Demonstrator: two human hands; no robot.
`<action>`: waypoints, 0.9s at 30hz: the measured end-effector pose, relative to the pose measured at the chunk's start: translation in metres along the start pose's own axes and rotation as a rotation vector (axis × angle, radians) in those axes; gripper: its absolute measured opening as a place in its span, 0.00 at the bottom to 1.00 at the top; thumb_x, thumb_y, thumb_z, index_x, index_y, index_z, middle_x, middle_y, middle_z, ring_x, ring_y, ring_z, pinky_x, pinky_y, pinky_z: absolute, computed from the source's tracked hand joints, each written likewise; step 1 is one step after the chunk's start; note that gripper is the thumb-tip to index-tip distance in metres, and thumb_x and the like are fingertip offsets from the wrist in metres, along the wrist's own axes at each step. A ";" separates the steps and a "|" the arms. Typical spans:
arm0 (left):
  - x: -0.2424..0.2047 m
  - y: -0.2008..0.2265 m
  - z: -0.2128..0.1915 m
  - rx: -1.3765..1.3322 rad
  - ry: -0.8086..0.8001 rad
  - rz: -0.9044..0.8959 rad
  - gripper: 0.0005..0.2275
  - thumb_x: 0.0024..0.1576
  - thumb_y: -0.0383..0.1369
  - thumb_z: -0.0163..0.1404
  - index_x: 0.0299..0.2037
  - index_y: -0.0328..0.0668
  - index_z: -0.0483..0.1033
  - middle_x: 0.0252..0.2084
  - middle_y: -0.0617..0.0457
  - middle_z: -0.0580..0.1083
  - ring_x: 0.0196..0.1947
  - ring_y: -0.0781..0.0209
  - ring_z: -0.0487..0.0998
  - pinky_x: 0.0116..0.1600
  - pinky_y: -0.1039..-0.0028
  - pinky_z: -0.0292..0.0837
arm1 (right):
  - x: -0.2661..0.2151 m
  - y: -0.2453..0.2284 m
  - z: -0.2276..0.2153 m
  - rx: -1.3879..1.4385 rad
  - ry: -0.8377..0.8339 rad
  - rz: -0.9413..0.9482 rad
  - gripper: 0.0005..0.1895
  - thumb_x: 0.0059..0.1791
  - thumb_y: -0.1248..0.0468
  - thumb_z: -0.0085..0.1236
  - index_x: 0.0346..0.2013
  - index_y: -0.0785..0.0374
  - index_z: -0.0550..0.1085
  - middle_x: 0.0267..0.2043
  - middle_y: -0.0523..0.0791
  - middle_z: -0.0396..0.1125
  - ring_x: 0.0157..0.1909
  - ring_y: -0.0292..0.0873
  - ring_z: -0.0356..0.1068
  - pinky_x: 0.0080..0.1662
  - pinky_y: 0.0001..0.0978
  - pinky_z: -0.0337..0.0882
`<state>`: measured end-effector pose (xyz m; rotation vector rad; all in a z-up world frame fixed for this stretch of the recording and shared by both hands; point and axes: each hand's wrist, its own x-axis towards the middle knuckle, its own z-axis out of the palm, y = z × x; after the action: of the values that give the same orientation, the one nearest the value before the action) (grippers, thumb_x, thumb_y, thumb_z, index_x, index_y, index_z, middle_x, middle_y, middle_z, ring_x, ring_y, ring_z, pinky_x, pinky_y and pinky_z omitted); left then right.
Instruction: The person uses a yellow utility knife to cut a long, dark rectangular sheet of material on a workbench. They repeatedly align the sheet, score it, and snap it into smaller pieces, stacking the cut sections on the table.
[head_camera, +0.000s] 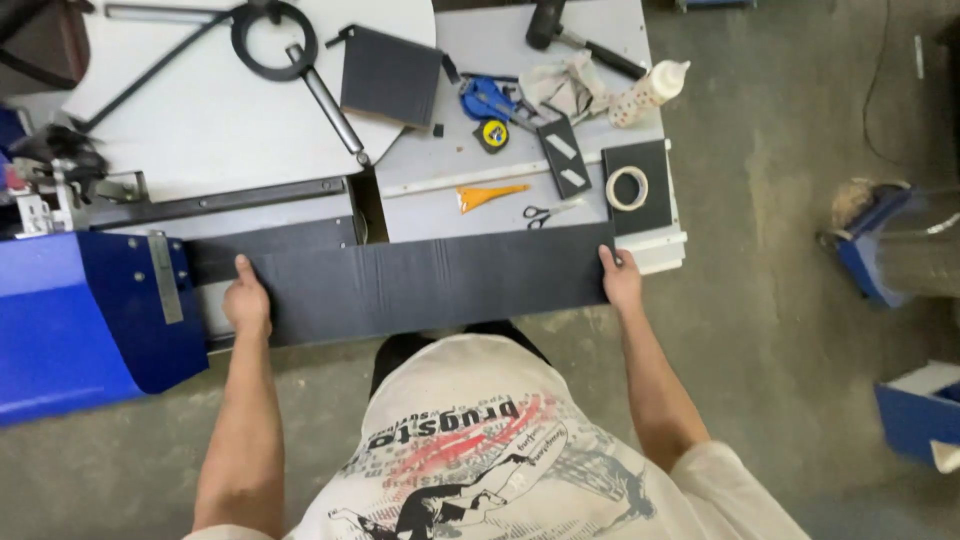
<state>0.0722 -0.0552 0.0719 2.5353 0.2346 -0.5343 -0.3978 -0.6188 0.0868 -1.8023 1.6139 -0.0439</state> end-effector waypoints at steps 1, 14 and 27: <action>-0.007 0.015 -0.015 -0.003 0.015 0.004 0.44 0.73 0.64 0.25 0.43 0.24 0.82 0.47 0.26 0.78 0.57 0.28 0.75 0.63 0.44 0.64 | -0.017 -0.033 -0.030 0.011 -0.003 -0.011 0.33 0.54 0.31 0.53 0.58 0.52 0.74 0.48 0.53 0.74 0.58 0.57 0.71 0.58 0.52 0.70; -0.158 0.178 -0.231 -0.828 -0.187 0.058 0.19 0.62 0.47 0.49 0.50 0.39 0.77 0.49 0.54 0.79 0.47 0.66 0.79 0.49 0.75 0.77 | -0.014 -0.119 -0.182 0.551 0.055 0.182 0.34 0.50 0.28 0.55 0.45 0.57 0.73 0.40 0.38 0.64 0.36 0.35 0.63 0.35 0.31 0.63; -0.097 0.134 -0.224 -0.068 0.367 0.684 0.29 0.84 0.47 0.31 0.42 0.27 0.73 0.38 0.35 0.74 0.38 0.39 0.71 0.42 0.52 0.59 | -0.066 -0.172 -0.203 0.637 0.206 -0.196 0.25 0.58 0.40 0.45 0.25 0.48 0.58 0.30 0.32 0.51 0.34 0.31 0.49 0.36 0.27 0.52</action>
<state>0.0934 -0.0536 0.3493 2.4199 -0.4668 0.2002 -0.3593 -0.6608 0.3543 -1.4673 1.3384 -0.7665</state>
